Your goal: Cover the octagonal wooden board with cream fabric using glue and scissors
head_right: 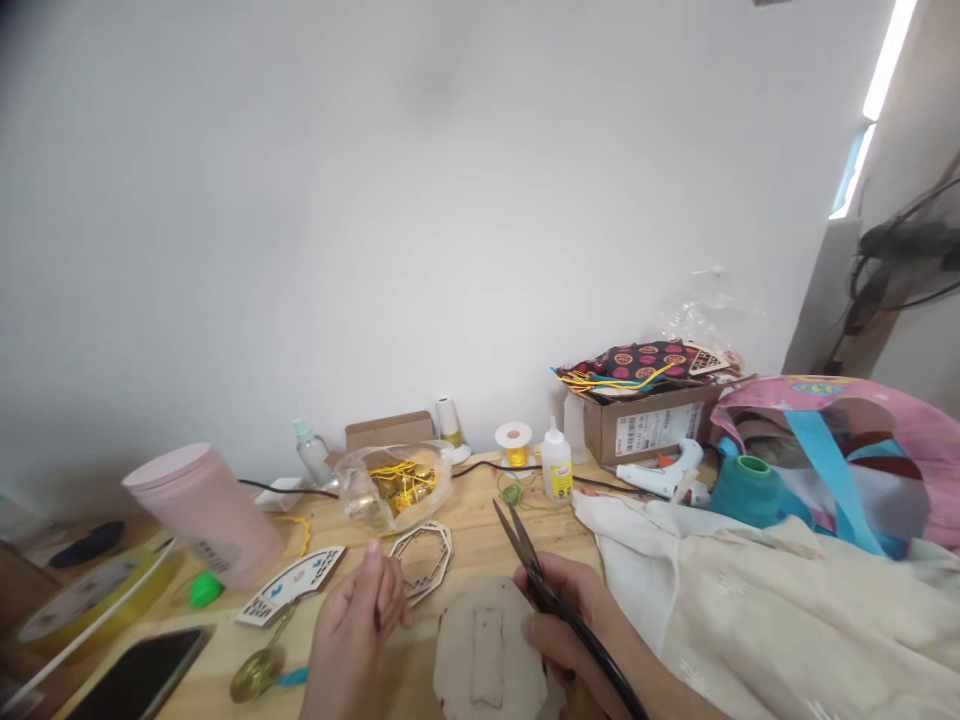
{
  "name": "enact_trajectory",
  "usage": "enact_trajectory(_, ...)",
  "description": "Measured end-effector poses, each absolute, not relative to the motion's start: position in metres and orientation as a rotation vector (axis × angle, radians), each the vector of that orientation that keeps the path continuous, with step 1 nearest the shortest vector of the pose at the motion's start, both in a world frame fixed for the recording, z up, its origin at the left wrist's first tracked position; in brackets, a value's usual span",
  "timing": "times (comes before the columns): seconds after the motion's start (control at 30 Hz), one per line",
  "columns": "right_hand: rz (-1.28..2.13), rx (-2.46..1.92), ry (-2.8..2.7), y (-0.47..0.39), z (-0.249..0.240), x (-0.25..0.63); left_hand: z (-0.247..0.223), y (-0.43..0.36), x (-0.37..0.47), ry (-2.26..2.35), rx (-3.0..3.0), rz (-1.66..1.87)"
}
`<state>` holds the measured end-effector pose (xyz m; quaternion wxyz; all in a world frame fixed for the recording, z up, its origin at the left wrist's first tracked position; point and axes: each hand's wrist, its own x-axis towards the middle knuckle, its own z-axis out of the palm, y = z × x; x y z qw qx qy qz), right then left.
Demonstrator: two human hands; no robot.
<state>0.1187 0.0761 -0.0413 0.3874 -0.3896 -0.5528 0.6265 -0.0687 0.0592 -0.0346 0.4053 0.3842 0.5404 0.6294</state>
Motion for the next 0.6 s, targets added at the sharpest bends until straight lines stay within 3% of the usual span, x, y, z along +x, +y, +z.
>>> enact_trajectory(0.37, 1.465, -0.941, -1.456, 0.08, -0.046, 0.116, -0.053, 0.049, -0.024, 1.139, 0.823, 1.27)
enact_trajectory(0.6, 1.409, -0.91, -1.487, 0.082, -0.052, 0.114, -0.05, 0.052, -0.025, 1.209, 0.795, 1.345)
